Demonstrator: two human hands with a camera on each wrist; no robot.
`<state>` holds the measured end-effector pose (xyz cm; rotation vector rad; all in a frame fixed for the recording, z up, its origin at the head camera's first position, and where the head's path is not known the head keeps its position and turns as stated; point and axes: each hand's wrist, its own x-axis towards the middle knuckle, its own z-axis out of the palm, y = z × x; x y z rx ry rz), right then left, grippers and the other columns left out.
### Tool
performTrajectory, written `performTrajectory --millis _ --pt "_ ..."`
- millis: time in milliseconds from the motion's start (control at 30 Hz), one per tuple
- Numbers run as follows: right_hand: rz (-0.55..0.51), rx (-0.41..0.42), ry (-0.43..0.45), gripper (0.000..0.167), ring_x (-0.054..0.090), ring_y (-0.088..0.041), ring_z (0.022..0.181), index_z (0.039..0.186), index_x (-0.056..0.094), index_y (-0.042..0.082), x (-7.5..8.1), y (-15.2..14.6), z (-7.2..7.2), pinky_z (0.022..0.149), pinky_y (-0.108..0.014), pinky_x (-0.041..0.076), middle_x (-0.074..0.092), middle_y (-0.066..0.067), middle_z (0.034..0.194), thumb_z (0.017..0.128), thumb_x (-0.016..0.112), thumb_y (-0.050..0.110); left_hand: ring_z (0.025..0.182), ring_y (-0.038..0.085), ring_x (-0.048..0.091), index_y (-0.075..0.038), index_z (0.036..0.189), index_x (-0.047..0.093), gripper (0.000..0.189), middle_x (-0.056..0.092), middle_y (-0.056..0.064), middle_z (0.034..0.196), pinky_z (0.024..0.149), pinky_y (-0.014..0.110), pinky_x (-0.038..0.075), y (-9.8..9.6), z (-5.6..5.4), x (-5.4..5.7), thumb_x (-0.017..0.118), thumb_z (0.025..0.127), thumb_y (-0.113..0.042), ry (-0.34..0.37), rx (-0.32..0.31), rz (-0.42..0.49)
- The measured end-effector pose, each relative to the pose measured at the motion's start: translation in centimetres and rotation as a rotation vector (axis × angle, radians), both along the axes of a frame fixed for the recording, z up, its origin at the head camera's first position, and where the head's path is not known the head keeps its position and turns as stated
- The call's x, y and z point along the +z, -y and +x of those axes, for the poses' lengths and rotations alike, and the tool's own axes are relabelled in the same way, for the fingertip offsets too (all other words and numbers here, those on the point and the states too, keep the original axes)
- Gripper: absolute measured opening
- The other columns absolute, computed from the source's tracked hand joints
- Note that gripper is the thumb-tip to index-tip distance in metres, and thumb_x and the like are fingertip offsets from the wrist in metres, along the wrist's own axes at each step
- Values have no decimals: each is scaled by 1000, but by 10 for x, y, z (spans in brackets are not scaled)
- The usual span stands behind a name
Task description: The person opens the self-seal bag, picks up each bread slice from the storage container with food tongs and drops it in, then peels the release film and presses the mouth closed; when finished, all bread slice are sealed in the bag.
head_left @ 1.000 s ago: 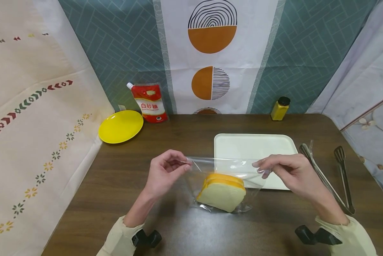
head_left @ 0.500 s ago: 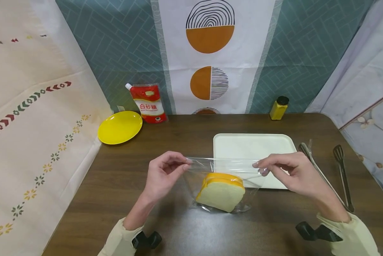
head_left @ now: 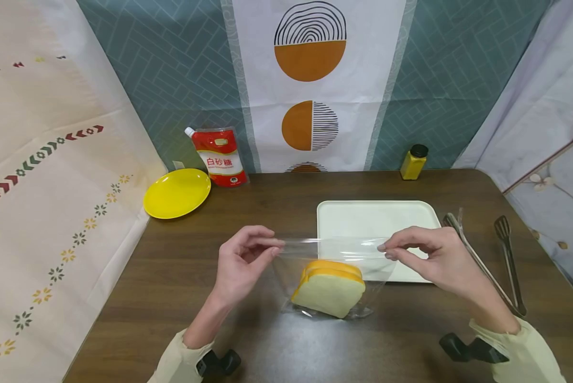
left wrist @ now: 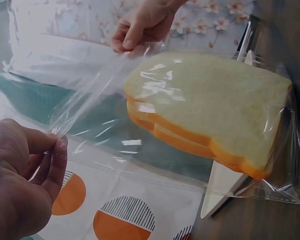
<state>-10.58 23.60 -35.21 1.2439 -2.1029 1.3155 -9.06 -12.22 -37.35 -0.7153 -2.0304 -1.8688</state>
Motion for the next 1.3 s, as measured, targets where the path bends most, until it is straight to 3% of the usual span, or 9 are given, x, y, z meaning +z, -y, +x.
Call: performTrajectory --millis 167,333,567,633,767,933,1067,1133,1300 --pt "-13 -42 79 41 73 -10 82 117 63 -7 2 -1 6 56 -13 48 76 -6 89 80 80 -7 83 27 72 4 119 61 39 75 15 97 76 32 59 0 2 1 73 83 14 2 8 12" --pt "39 -88 136 48 73 -12 84 121 63 -2 7 -3 9 58 -18 50 76 -2 91 77 80 -11 84 26 72 3 115 64 33 75 15 97 77 32 59 -1 2 0 73 85 11 21 1 6" --pt "88 -99 120 56 73 -9 86 117 65 3 9 -5 9 58 -18 50 76 -1 89 68 79 -22 87 24 73 4 112 65 31 74 16 98 78 33 58 -3 2 -1 72 84 14 29 -10 18" --pt "108 -87 127 53 72 -9 85 116 66 4 11 -5 8 59 -18 50 76 1 90 71 79 -19 88 23 73 5 112 65 31 74 16 98 78 33 58 -4 3 -1 72 84 14 29 -13 24" --pt "187 -106 58 46 69 -6 82 113 68 12 21 0 7 68 -19 51 74 9 93 73 82 -8 89 22 73 5 111 66 31 74 17 98 78 34 58 -6 3 -1 72 83 15 21 -13 28" --pt "326 -140 -50 30 66 -8 85 107 71 14 40 28 4 76 -27 54 71 9 97 79 83 11 89 22 73 5 110 66 31 74 17 97 79 35 58 -6 4 0 73 82 16 27 -20 28" --pt "504 -143 -42 29 66 -12 87 105 73 10 52 64 1 77 -35 56 71 5 98 82 83 25 88 23 74 6 109 66 30 74 18 96 79 36 58 -5 5 -1 73 81 17 25 -39 27" --pt "565 -114 -28 28 65 -12 83 102 74 10 56 81 -1 74 -33 55 71 6 94 83 83 28 87 23 74 6 109 65 31 74 19 97 80 37 57 -5 5 -2 72 81 18 32 -51 32" --pt "632 -51 13 23 60 -7 72 95 73 12 62 111 -9 66 -27 52 67 10 81 82 84 27 89 24 74 10 110 64 30 74 19 97 82 38 57 -5 5 -1 70 82 18 44 -77 39"
